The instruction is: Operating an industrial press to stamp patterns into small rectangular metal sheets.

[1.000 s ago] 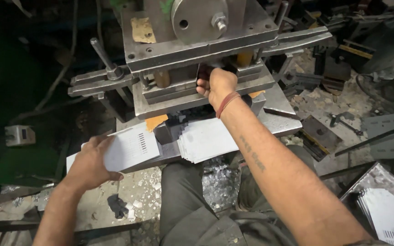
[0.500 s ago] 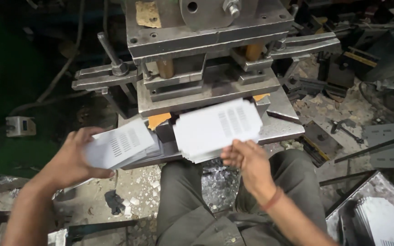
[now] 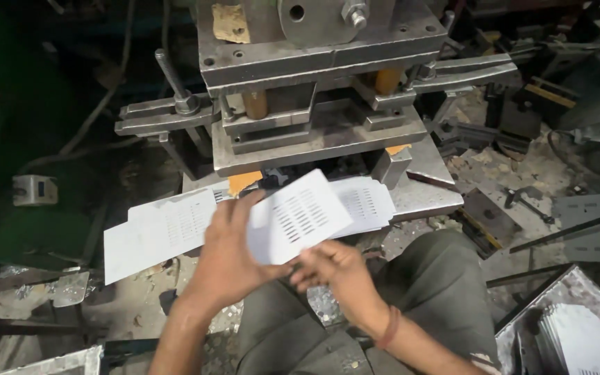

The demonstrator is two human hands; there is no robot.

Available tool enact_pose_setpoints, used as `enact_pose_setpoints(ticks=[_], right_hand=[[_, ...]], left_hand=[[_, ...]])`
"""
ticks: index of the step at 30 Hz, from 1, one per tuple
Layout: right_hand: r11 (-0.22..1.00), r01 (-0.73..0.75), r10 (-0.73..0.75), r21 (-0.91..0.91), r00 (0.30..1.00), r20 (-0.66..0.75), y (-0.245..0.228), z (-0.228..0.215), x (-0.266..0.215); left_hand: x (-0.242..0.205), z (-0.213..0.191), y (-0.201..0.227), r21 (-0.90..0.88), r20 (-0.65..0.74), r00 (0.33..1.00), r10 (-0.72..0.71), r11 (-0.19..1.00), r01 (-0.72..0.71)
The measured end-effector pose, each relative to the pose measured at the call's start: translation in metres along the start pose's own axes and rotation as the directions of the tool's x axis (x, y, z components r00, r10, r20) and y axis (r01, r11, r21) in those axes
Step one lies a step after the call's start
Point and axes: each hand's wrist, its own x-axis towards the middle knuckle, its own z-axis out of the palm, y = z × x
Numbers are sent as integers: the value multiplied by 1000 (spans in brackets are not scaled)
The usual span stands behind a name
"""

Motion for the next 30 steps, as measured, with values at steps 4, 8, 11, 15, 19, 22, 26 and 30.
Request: enact_pose_setpoints(ticks=[4, 8, 11, 15, 19, 22, 26, 30], right_hand=[[983, 153, -135, 98, 977, -163, -28, -16, 21], [958, 277, -246, 71, 925, -290, -76, -21, 49], [951, 273, -200, 142, 899, -390, -97, -30, 85], [967, 189, -129, 174, 943, -306, -116, -33, 136], [973, 172, -160, 151, 983, -91, -114, -38, 183], [962, 145, -67, 232, 947, -314, -132, -17, 190], [966, 153, 3, 206, 796, -605, -125, -17, 219], [980, 111, 44, 163, 682, -730, -119, -23, 242]], left_hand=[[11, -10, 4, -14, -13, 999, 41, 999, -41], [12, -44, -26, -50, -100, 993, -68, 997, 63], [21, -47, -91, 83, -75, 987, -142, 985, 148], [33, -26, -160, 207, 149, 962, -231, 958, 198], [31, -19, -161, 222, 132, 967, -217, 957, 185], [33, -15, -160, 267, 115, 968, -223, 946, 186], [31, -7, -168, 301, 99, 966, -239, 932, 200], [32, -4, -170, 313, 84, 968, -237, 929, 200]])
